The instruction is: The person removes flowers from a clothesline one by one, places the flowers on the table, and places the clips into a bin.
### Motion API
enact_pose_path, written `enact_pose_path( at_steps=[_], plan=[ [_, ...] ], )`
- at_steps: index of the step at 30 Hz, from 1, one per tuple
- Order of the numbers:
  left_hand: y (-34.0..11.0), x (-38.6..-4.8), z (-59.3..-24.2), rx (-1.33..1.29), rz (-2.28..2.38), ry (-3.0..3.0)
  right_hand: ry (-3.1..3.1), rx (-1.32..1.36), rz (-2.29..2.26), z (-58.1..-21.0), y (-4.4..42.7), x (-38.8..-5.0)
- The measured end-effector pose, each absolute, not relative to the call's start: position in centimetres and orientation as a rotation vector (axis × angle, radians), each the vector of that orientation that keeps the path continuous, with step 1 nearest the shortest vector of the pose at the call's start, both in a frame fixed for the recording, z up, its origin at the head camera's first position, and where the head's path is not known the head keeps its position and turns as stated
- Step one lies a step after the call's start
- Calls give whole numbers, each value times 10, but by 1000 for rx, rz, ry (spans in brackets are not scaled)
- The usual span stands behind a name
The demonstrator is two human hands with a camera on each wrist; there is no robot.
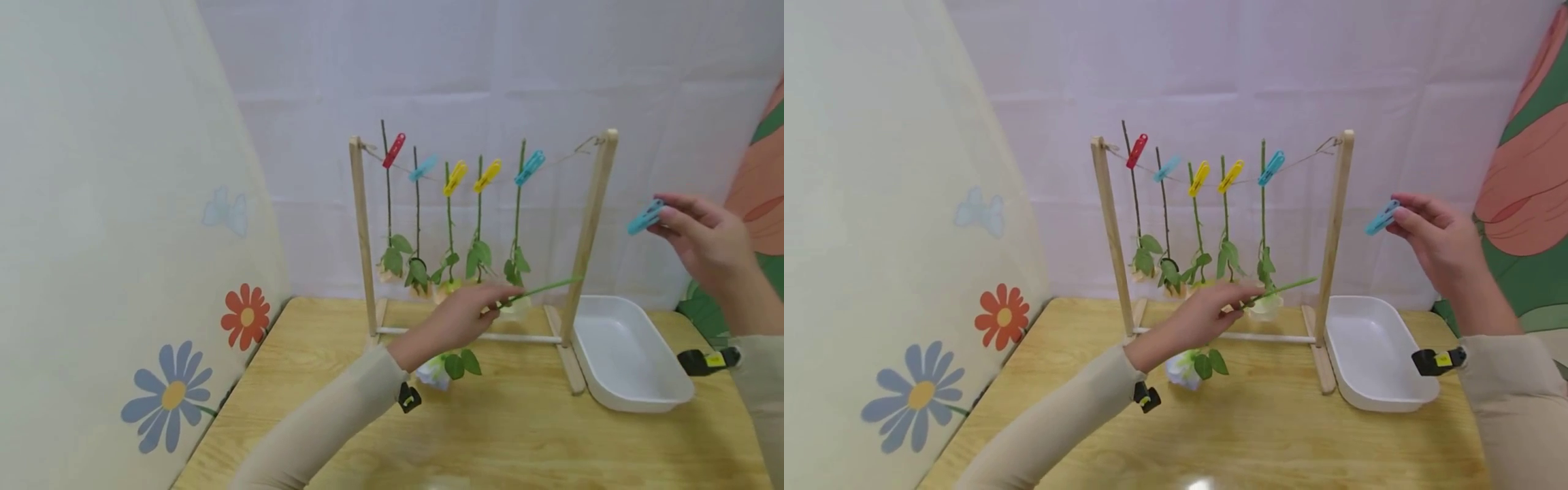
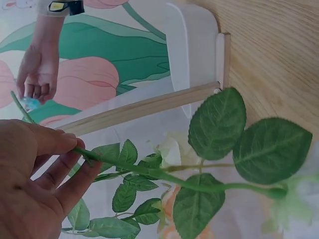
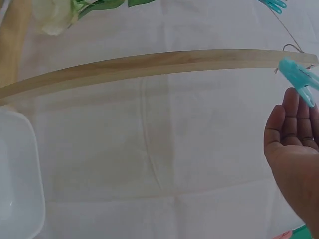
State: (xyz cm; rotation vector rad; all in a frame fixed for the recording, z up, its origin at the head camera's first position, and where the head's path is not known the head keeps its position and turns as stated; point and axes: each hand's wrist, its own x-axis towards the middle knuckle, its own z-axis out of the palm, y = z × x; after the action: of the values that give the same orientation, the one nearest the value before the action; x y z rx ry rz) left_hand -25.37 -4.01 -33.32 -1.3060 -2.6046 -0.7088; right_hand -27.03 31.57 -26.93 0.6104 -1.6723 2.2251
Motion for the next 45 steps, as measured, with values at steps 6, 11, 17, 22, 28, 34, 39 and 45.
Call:
enact_pose_path(
  at_steps=[6,11,17,22,28,34,39,45],
  plan=[
    [-50,-244,-341,-1257,-462,-2537,-1702,600,2275,-294,322,-265],
    [-56,-233,-350,-1216,-252,-2469,-1688,592,2317,-312,327,-264],
    [-61,-221,-365,-1219,-134,-2378,-1677,611,2374,-335,333,-261],
    [-60,-213,-377,-1220,-55,-2319,-1724,542,2376,-350,336,-258],
    [-60,-206,-392,-1236,40,-2301,-1816,476,2328,-364,339,-255],
    [-57,-202,-403,-1226,61,-2308,-1806,474,2347,-376,343,-254],
    [-52,-201,-411,-1218,179,-2297,-1768,487,2390,-387,346,-252],
    [-46,-199,-419,-1186,340,-2273,-1644,509,2529,-399,349,-251]
  ],
)
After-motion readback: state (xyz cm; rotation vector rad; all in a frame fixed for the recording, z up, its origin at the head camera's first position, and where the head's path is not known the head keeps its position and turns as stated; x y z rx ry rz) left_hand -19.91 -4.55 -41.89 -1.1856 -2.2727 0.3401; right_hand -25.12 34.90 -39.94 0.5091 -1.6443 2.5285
